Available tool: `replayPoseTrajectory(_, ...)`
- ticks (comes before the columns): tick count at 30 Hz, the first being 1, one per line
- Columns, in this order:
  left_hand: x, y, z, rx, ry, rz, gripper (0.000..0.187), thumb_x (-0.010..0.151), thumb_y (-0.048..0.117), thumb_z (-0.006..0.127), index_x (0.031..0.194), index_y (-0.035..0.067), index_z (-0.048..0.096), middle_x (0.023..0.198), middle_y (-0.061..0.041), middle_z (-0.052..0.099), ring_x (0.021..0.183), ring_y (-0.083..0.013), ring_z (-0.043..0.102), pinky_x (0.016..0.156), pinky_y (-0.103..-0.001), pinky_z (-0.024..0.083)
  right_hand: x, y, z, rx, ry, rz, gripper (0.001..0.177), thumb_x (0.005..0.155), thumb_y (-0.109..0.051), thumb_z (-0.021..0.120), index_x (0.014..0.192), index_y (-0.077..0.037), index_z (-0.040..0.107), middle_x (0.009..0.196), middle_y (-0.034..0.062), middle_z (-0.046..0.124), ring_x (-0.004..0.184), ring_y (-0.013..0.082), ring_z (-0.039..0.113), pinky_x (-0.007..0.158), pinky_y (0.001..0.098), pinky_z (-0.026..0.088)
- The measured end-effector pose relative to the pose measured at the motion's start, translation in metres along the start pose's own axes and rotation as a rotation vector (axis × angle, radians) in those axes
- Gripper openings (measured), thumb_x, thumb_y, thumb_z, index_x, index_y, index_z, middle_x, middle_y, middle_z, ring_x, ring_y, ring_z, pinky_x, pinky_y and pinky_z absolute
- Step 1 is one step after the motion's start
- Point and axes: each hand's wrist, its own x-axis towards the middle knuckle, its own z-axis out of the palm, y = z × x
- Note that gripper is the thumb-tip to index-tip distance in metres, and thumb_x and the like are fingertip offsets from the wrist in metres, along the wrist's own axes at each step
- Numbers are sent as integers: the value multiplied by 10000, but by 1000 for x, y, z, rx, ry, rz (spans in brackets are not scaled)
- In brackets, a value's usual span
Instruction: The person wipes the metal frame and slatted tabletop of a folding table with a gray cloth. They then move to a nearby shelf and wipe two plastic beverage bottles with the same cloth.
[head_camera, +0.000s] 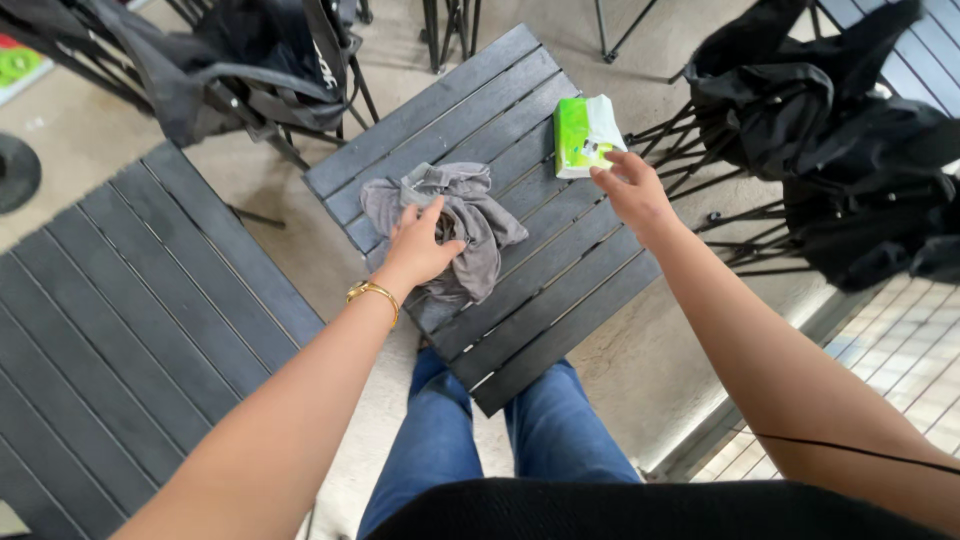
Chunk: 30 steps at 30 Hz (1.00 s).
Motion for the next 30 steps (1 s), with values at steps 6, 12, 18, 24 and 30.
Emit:
replayPoseTrajectory(6,17,18,32,164,-100,-226,1079,775,496,815,1621,415,150,1702,-114,-173,1526,-544,-58,1064,-816,242,102,46,1,-309,-38,-255,742,913,-416,734,1537,-112,470,1513,318,401,1373,422,472,1129,444,419)
replayPoseTrajectory(12,56,14,74,54,60,-478,1149,737,539,840,1615,367,119,1667,-119,-238,1520,-518,-114,1085,-815,180,182,93,17,-548,-150,-318,1036,844,-479,840,1640,-160,258,1589,406,25,1480,569,225,1205,484,289)
replayPoseTrajectory(18,88,-31,115,-15,486,-485,950,827,332,791,1653,319,322,1728,-125,-89,1578,-489,-18,1140,-802,203,210,119,25,-627,-301,-293,1163,807,-367,872,1666,-245,98,1581,404,-195,1493,600,108,1218,470,269)
replayPoseTrajectory(24,121,-56,79,-103,705,-691,839,904,378,718,1668,285,382,1755,-163,-69,1594,-500,-53,1161,-815,147,222,115,9,-655,-456,-366,1139,807,-241,867,1652,-295,105,1592,396,-248,1499,598,99,1216,467,290)
replayPoseTrajectory(30,191,39,93,-133,544,-714,1069,760,670,763,1630,310,257,1654,-168,-141,1501,-502,-153,1120,-821,55,222,94,6,-744,-520,-495,1150,825,-248,878,1668,-287,96,1576,401,-247,1493,639,-17,1221,569,225)
